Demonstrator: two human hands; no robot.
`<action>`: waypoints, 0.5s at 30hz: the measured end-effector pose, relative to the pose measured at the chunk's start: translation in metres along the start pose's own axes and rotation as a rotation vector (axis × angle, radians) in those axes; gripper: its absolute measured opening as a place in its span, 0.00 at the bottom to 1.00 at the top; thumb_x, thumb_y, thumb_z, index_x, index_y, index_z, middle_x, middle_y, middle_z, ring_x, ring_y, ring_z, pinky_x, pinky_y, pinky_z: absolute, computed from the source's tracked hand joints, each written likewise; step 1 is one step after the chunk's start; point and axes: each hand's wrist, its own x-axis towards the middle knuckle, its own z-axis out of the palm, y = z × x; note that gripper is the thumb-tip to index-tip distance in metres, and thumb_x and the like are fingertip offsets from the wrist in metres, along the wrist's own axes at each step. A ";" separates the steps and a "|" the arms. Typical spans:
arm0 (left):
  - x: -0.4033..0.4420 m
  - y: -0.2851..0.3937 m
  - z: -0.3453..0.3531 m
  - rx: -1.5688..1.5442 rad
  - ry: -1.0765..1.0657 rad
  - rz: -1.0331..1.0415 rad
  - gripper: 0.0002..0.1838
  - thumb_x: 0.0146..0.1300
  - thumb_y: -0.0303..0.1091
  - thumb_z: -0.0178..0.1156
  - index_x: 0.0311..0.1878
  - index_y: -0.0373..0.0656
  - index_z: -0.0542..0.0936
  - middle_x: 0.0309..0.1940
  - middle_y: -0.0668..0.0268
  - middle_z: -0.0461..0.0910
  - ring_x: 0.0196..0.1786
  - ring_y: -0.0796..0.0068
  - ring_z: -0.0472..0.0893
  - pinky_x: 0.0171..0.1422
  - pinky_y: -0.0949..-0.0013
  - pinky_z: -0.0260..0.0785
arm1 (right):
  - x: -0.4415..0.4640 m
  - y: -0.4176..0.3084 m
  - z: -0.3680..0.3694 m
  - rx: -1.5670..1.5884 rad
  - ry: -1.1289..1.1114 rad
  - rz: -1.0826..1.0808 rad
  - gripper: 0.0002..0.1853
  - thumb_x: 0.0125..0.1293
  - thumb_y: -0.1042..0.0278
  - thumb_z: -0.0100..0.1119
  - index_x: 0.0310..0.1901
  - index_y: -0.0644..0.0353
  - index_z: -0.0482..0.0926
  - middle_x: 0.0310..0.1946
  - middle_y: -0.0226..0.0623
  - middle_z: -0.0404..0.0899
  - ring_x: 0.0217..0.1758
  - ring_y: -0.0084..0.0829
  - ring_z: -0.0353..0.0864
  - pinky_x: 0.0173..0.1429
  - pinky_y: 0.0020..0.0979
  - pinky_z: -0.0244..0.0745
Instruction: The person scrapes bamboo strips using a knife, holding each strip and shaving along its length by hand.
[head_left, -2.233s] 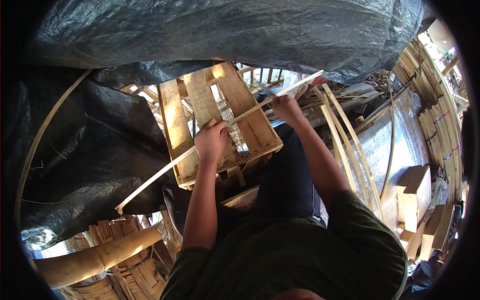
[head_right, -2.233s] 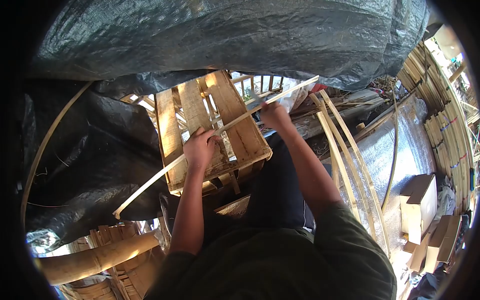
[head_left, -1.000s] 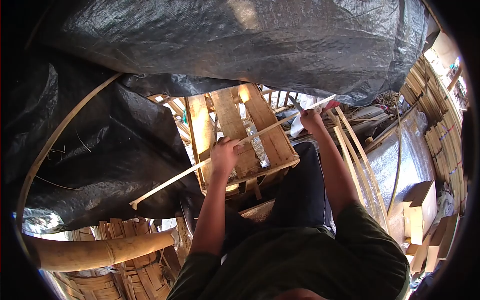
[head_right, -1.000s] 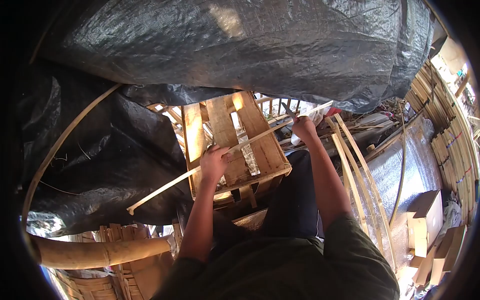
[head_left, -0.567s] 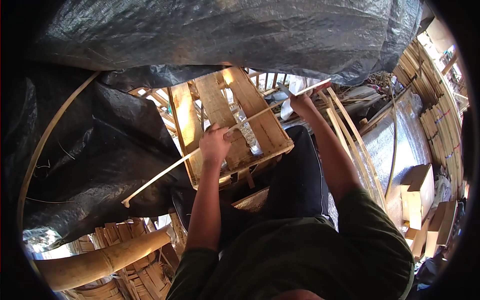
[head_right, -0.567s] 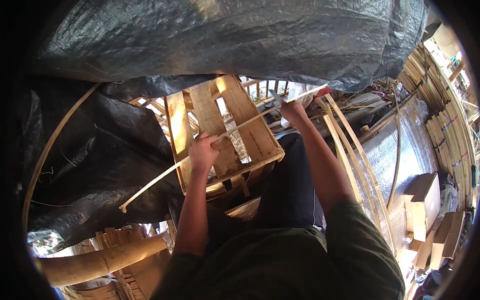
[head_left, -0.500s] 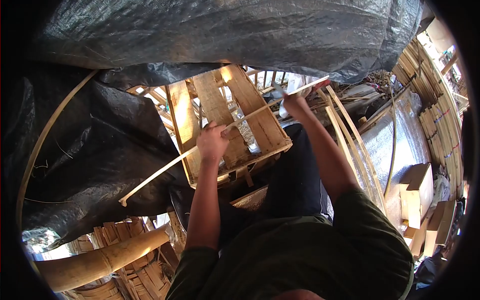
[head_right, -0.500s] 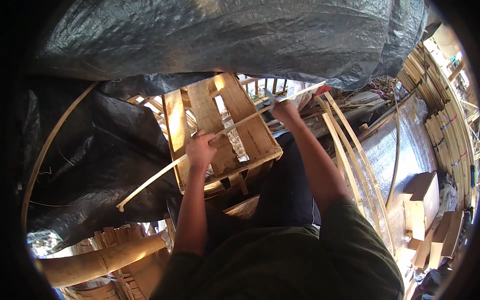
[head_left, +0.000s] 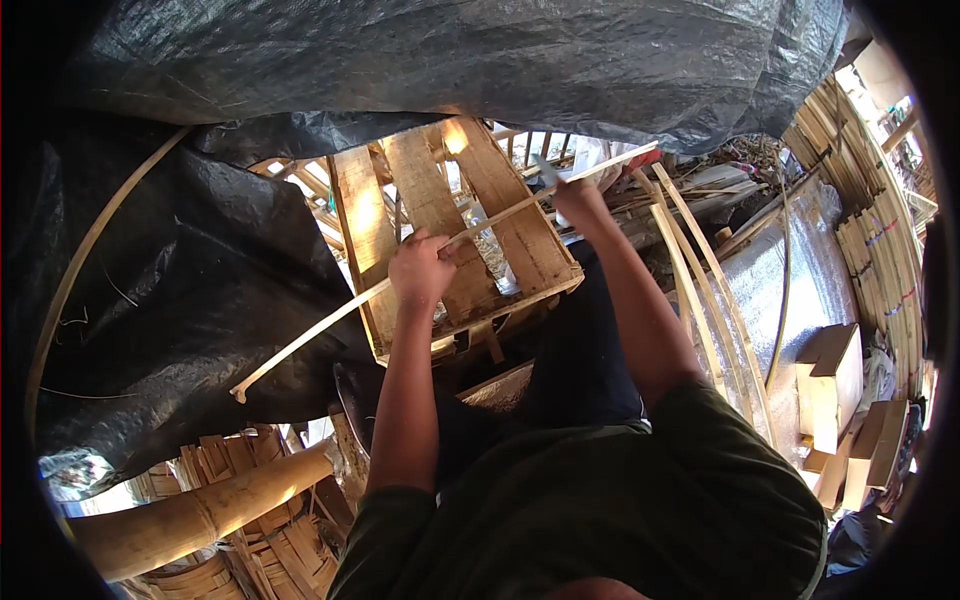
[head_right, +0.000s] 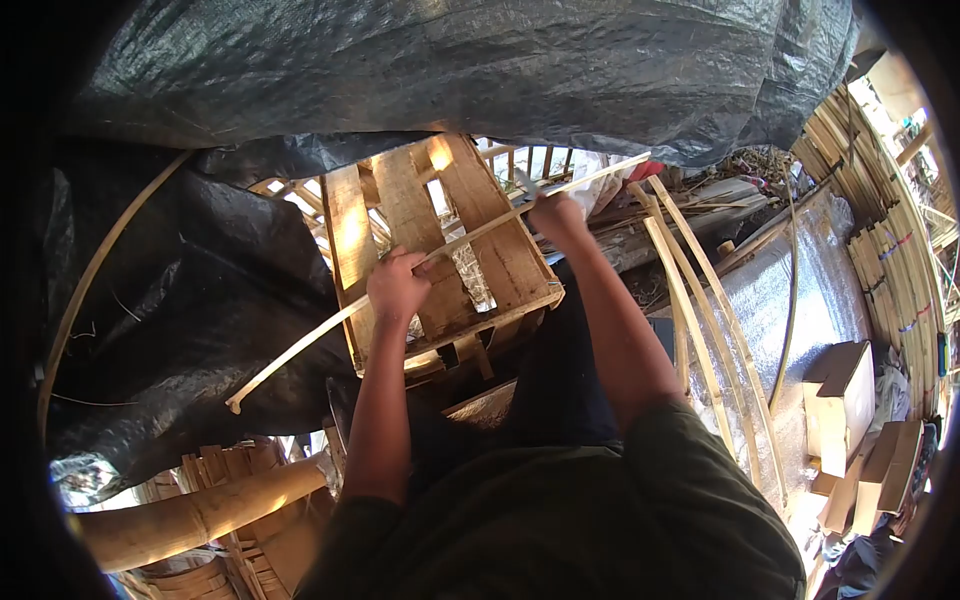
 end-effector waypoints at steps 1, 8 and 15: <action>0.000 -0.002 0.001 0.003 0.002 0.002 0.06 0.54 0.37 0.66 0.35 0.56 0.88 0.32 0.66 0.80 0.36 0.57 0.83 0.39 0.56 0.77 | -0.005 -0.006 0.006 -0.080 0.047 -0.149 0.27 0.74 0.50 0.46 0.39 0.74 0.76 0.16 0.38 0.73 0.12 0.31 0.71 0.15 0.38 0.66; 0.000 -0.005 0.000 -0.024 -0.038 -0.013 0.07 0.54 0.39 0.67 0.36 0.56 0.88 0.35 0.65 0.82 0.38 0.57 0.84 0.40 0.57 0.78 | -0.010 -0.014 -0.058 0.139 -0.031 0.176 0.15 0.71 0.61 0.49 0.29 0.62 0.72 0.15 0.32 0.69 0.11 0.27 0.67 0.14 0.32 0.59; -0.001 -0.003 0.002 0.027 -0.018 -0.014 0.07 0.55 0.42 0.67 0.36 0.58 0.89 0.35 0.65 0.83 0.38 0.56 0.84 0.41 0.57 0.77 | -0.009 0.015 -0.017 -0.445 -0.073 -0.224 0.13 0.70 0.68 0.48 0.41 0.65 0.82 0.23 0.45 0.82 0.20 0.39 0.83 0.23 0.40 0.78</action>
